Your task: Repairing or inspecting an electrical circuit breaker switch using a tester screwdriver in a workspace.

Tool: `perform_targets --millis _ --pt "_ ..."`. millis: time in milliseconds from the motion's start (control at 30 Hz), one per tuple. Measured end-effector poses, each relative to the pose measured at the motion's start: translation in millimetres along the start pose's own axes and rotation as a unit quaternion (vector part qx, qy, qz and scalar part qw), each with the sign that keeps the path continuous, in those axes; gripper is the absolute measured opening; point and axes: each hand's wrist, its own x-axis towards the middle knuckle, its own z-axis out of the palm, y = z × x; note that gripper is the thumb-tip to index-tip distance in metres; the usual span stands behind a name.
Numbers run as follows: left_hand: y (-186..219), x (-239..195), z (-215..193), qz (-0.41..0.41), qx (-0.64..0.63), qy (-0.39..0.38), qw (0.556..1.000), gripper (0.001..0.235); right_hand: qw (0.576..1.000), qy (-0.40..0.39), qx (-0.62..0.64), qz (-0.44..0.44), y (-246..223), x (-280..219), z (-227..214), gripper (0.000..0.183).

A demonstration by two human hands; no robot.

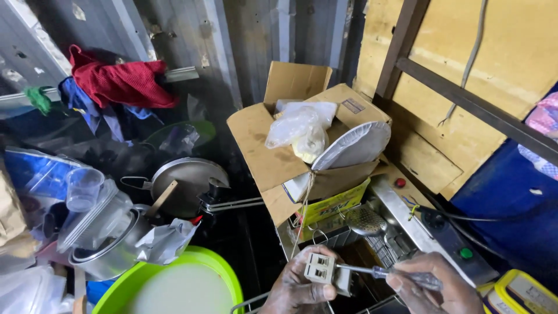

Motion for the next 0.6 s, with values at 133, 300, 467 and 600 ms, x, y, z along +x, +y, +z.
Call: perform_targets --millis 133,300,467,600 --pt "0 -9 2 0.014 -0.011 0.007 1.0 0.054 0.952 -0.144 0.235 -0.133 28 12 -4 0.022" --pt "15 -17 -7 0.029 0.037 0.002 0.999 0.055 0.886 -0.231 0.363 -0.171 -4 9 4 0.012" --pt "29 -27 -15 0.019 0.091 0.009 0.996 0.048 0.741 0.163 -0.227 -0.61 10 22 21 0.035" --pt "34 -34 -18 0.034 0.071 -0.019 0.997 0.047 0.985 -0.063 0.136 0.088 -44 -15 33 0.056"
